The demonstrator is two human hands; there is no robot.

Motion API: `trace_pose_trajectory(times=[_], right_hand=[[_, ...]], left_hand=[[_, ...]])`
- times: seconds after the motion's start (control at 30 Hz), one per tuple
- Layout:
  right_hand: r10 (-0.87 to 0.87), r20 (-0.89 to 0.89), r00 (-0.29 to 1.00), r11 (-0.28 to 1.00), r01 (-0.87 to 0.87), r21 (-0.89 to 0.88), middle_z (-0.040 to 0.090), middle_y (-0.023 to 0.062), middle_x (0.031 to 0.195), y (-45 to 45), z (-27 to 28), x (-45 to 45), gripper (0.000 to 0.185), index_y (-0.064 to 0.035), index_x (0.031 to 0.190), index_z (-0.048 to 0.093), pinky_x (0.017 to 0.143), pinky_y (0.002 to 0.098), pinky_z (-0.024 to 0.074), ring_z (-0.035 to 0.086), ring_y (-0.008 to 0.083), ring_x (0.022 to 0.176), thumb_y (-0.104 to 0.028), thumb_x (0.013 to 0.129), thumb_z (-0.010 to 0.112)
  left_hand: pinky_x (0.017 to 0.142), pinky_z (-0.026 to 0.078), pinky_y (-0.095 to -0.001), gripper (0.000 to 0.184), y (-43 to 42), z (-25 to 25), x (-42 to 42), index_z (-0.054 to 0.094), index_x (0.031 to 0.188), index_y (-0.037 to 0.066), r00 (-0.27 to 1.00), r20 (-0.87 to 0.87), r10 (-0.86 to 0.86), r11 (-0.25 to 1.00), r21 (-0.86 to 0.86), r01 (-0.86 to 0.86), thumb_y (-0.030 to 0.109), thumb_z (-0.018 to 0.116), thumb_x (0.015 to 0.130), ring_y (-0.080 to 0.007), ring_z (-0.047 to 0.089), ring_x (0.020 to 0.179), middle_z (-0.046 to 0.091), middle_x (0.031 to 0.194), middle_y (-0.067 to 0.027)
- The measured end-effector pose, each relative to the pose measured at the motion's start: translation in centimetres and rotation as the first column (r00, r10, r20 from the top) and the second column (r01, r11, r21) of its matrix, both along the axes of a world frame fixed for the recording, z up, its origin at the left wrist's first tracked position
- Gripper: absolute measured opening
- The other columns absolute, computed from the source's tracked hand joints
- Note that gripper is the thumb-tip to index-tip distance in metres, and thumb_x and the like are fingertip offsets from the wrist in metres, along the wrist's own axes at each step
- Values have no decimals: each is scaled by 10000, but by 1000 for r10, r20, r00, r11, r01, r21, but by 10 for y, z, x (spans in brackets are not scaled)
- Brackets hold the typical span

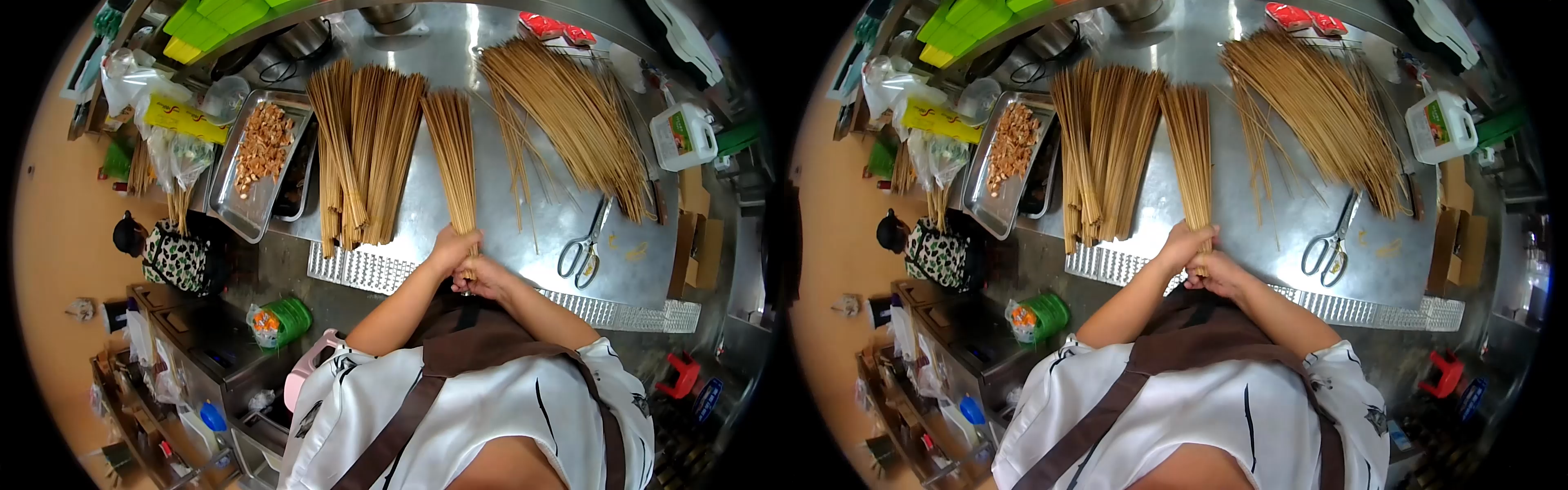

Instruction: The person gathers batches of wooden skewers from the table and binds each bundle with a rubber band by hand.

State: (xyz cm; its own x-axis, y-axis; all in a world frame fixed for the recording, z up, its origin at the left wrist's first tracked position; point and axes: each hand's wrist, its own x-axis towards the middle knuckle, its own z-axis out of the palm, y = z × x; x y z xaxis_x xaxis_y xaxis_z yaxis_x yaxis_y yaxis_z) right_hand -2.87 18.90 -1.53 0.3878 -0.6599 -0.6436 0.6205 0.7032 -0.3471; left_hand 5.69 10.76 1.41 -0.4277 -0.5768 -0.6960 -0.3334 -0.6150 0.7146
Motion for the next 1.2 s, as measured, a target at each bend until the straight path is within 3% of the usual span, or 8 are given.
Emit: trace_pose_trajectory(times=[0.07, 0.13, 0.23, 0.63, 0.8, 0.93, 1.07, 1.2], right_hand=[[-5, -15, 1000, 1000, 5, 25, 533, 48, 698, -2, 14, 4, 79, -37, 787, 534, 651, 330, 501, 523, 148, 583, -109, 813, 515], [-172, -63, 983, 968, 180, 175, 538, 40, 711, -10, 37, 11, 116, -46, 774, 540, 638, 298, 489, 526, 146, 605, -130, 847, 506], [-143, 105, 984, 986, 132, 103, 542, 31, 722, -14, 36, 17, 155, -56, 774, 547, 592, 259, 468, 520, 141, 612, -158, 875, 490], [-123, 104, 987, 992, 118, 53, 542, 56, 740, -30, 30, 29, 179, -57, 850, 542, 603, 288, 457, 520, 161, 645, -185, 874, 419], [-228, 58, 972, 972, 225, 62, 512, 30, 685, -25, 55, 24, 109, -65, 776, 506, 594, 272, 427, 475, 135, 584, -143, 840, 463], [-111, 501, 858, 985, 160, -56, 421, -17, 605, -15, 58, -11, 113, -84, 708, 445, 500, 224, 310, 340, 65, 476, -114, 798, 506], [-57, 529, 846, 994, 99, -52, 407, -21, 589, 4, 43, -28, 97, -84, 728, 440, 478, 214, 295, 316, 59, 446, -111, 791, 509], [-20, 263, 965, 999, 30, -35, 413, -14, 573, 20, 48, -35, 94, -46, 854, 469, 441, 213, 276, 301, 57, 415, -87, 779, 507]], left_hand=[[722, 480, -340, 282, 14, 20, 3, 512, 930, -41, 992, 118, 47, 984, -176, -25, 148, 634, 760, -264, 577, 843, 574, 940, -146], [921, 347, -456, 275, 34, 37, 15, 522, 920, 2, 952, 156, 262, 420, -907, 33, 165, 640, 733, -302, 480, 983, 472, 1061, -182], [983, 238, -499, 257, 54, 49, 44, 525, 876, 34, 968, 238, 85, 192, -957, 218, 138, 660, 683, -326, 413, 1037, 427, 1068, -166], [882, 354, -406, 173, 66, 48, 40, 612, 807, 33, 958, 120, 260, 287, -957, 42, 16, 663, 642, -261, 482, 921, 486, 996, -109], [838, 380, -343, 51, 58, 48, 66, 546, 711, 27, 793, -522, 314, 890, -131, -438, 67, 577, 704, -191, 478, 884, 488, 961, -75], [746, 404, -282, 46, 33, 75, 105, 523, 757, 47, 309, -847, 433, 901, 390, -193, 34, 536, 714, -156, 455, 747, 474, 791, -38], [628, 440, -305, 79, 17, 78, 101, 552, 768, 51, 954, -297, -42, 903, -420, -91, -7, 539, 717, -153, 463, 637, 471, 737, -39], [657, 462, -326, 224, -4, 49, 83, 637, 906, 56, 711, 652, -262, 294, -648, 703, 143, 651, 700, -271, 573, 765, 558, 843, -124]])
